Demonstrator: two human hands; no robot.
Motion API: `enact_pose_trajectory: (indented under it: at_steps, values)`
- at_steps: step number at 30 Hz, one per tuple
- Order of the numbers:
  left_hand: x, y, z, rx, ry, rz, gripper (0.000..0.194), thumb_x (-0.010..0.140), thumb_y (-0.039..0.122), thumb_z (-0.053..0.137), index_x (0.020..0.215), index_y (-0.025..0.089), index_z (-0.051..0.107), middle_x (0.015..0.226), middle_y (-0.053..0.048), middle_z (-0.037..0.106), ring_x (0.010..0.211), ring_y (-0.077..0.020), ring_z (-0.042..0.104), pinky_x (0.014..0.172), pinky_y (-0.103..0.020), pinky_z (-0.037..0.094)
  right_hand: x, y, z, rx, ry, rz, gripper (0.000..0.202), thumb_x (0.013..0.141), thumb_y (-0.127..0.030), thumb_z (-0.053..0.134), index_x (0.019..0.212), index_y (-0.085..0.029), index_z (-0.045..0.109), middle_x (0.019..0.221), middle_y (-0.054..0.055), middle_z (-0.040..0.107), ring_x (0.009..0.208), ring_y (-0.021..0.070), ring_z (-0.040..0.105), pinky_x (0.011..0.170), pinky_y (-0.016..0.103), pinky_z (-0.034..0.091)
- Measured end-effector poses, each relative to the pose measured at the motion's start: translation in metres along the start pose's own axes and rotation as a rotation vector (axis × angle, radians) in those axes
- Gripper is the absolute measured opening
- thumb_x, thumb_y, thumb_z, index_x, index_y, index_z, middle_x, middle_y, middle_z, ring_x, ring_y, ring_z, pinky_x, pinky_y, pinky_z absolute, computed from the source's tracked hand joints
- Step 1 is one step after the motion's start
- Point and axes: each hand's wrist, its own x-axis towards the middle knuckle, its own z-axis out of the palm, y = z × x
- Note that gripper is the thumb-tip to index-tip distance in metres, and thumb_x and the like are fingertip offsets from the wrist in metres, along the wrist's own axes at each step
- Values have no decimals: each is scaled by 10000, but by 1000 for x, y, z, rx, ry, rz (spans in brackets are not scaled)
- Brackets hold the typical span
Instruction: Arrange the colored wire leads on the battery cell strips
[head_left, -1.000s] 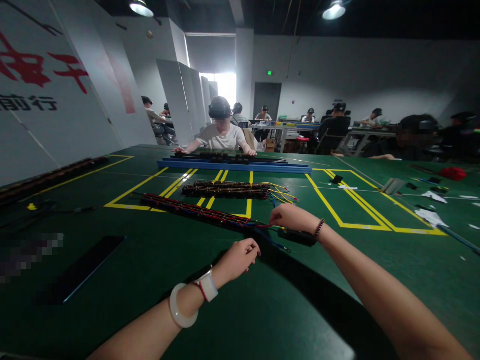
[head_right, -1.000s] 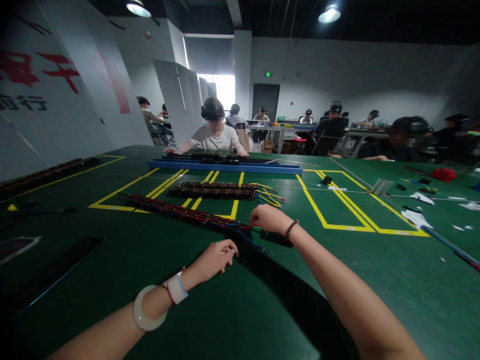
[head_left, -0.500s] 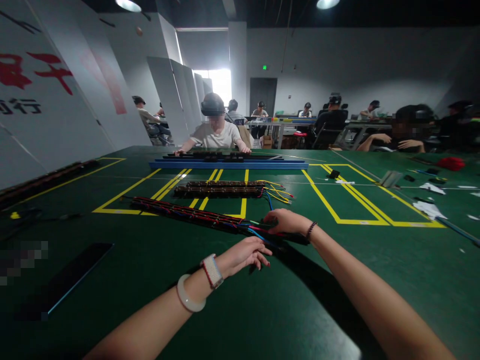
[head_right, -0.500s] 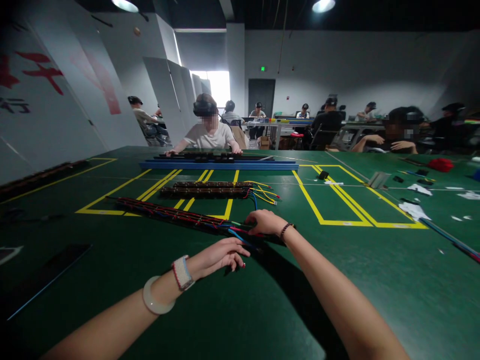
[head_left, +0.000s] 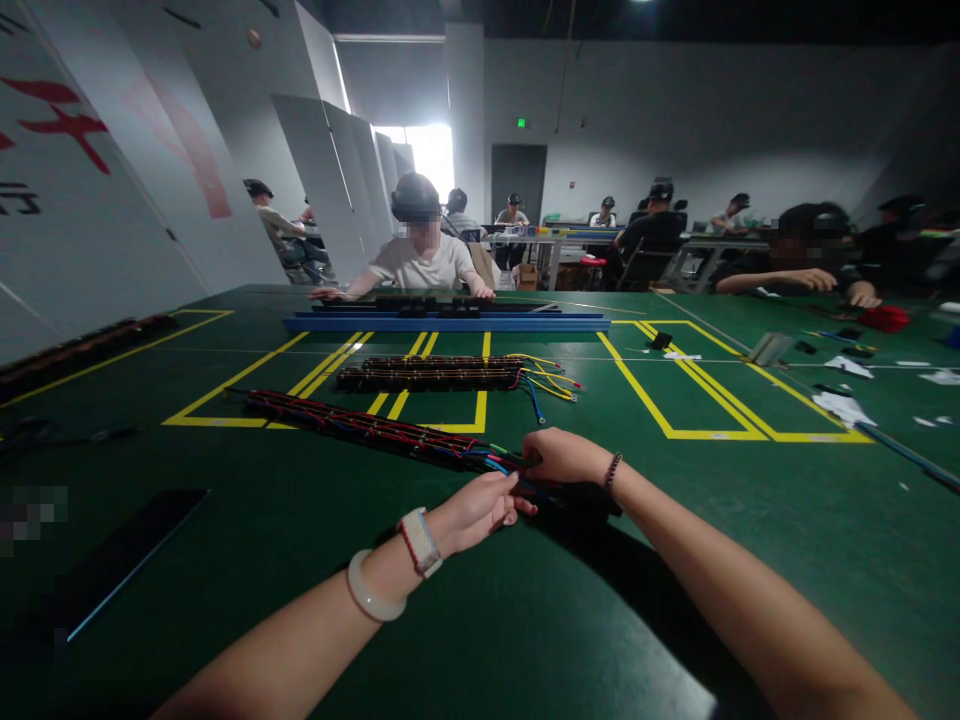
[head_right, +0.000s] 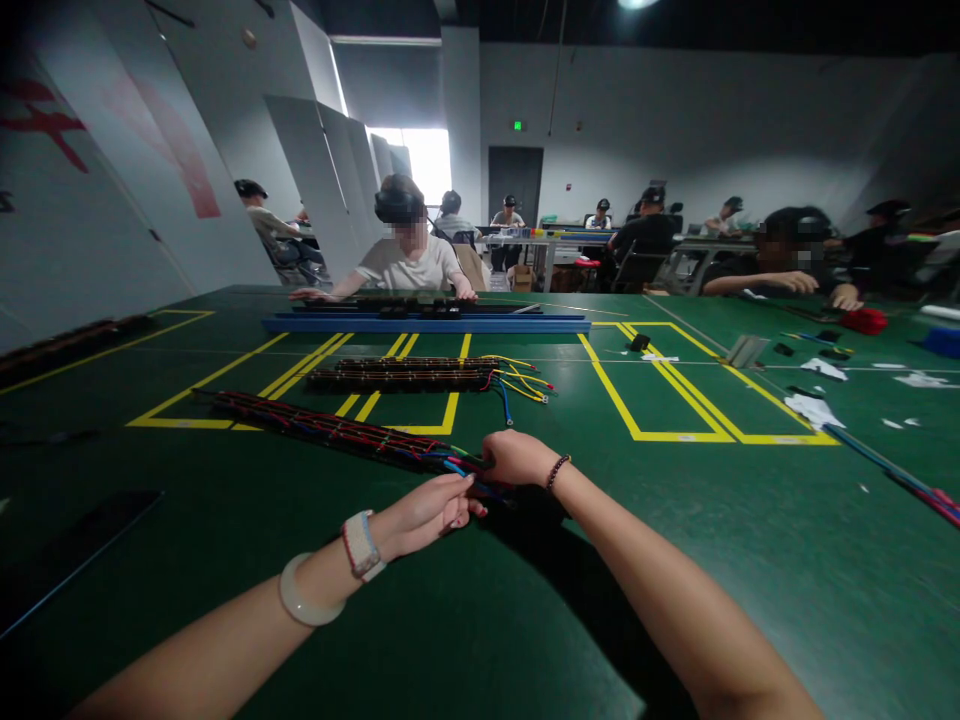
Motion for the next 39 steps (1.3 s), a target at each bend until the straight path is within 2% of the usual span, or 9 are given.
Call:
enact_pose_trajectory:
  at_steps: [3,8,15,22,25,28,31,34,39]
  values:
    - [-2,-1,2,-16,18,49,104,876,154,388,831,111,471,673,-31,570,507,-56,508,440,-169,296,-4,-10,-1,-18,-18,3,230,758,-362,544,842,-172,643,776,57,652,621,124,543,475,203,275]
    - [-1,-6,1,-9,9,91,59,826,134,462,801,104,506,692,-29,576,580,-71,535,485,-178,313,-6,-13,-3,46,-48,-14,175,718,-257,569,855,-172,637,770,35,644,607,102,516,476,191,267]
    - [2,-8,-3,89,35,49,138,829,195,469,766,91,533,586,-27,565,443,-45,436,412,-178,216,-6,-10,-4,103,-54,-63,180,664,-264,619,818,-172,627,758,8,627,606,93,497,473,177,274]
    - [-1,-7,-2,-88,-38,54,86,799,170,538,835,92,544,713,-40,578,581,-77,536,540,-198,372,-8,-11,-8,134,-72,-46,338,673,-442,632,860,-160,639,770,27,635,596,101,496,476,191,275]
    - [-2,-7,-5,-69,-86,37,122,822,221,519,836,100,527,613,-8,533,491,-62,482,451,-178,312,-6,-6,-12,159,-90,-61,406,692,-507,606,876,-149,652,743,29,638,570,100,491,472,196,277]
    - [-1,-7,-9,-76,-130,27,146,841,251,485,794,114,495,602,-6,531,425,-42,422,390,-164,228,-4,3,-14,151,-101,-55,330,766,-442,551,893,-163,673,712,27,649,560,103,513,487,201,297]
    - [2,-8,-12,-78,-156,-12,150,850,263,466,815,118,485,717,-36,579,399,-16,387,371,-156,198,-2,9,-14,12,27,29,236,782,-358,551,877,-200,698,759,46,672,647,137,568,556,219,332]
    - [2,-8,-13,-44,-151,-26,167,856,285,454,849,121,484,689,-22,570,379,-12,379,356,-150,185,1,13,-10,-170,196,129,203,771,-360,582,832,-219,714,791,73,678,764,190,587,644,252,352]
    - [-4,-6,-10,33,-111,17,185,842,294,482,944,150,431,671,2,577,400,-25,423,374,-143,238,13,22,-3,-247,275,153,244,782,-409,585,811,-203,713,784,81,669,808,197,571,707,266,348]
